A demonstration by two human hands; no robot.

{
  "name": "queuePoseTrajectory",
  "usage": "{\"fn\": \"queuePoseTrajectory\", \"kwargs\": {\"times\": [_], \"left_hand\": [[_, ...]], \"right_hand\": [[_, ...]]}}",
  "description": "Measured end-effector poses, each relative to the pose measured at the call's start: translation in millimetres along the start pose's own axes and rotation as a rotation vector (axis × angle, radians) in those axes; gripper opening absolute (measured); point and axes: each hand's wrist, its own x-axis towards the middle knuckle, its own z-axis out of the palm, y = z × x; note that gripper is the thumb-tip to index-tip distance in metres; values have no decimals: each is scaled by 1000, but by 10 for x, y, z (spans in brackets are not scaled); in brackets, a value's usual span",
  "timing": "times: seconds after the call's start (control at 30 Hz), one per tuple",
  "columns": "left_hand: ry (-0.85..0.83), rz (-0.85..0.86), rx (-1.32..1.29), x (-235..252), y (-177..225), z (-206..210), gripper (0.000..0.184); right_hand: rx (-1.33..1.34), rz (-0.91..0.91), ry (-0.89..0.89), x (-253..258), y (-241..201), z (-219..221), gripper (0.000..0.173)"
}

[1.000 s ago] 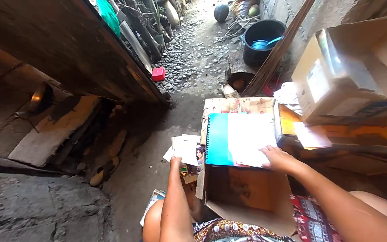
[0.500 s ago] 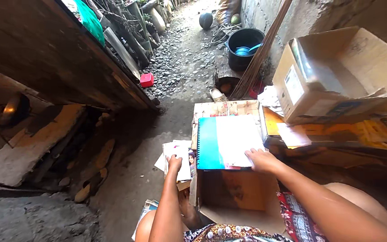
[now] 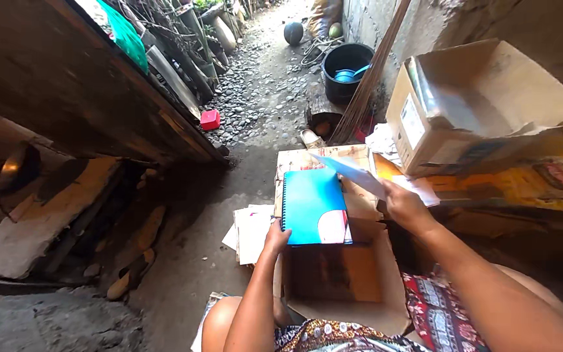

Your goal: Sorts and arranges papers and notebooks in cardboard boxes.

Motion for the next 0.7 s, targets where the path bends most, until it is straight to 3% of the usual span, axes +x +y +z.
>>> {"fn": "queuePoseTrajectory", "kwargs": {"times": [0.1,0.2,0.3,0.5,0.6,0.7], "left_hand": [[-27,48,238,-15,12,180,106],[-29,78,513,-68,114,318,125],[-18,147,616,-35,117,391,110],[18,227,543,-26,273,233,50],[84,264,360,-151,302,162,41],[106,292,430,239,140,250,41]], "right_hand": [[147,-30,225,-50,63,-149,34],[309,-53,243,-118,146,-356,35],[500,-55,103,-218,265,-637,32],[743,-17,-67,-421,630,-1020,24],[747,-3,-196,-505,680,-1082,26],[616,48,-439,-526,602,-1026,24]]}}
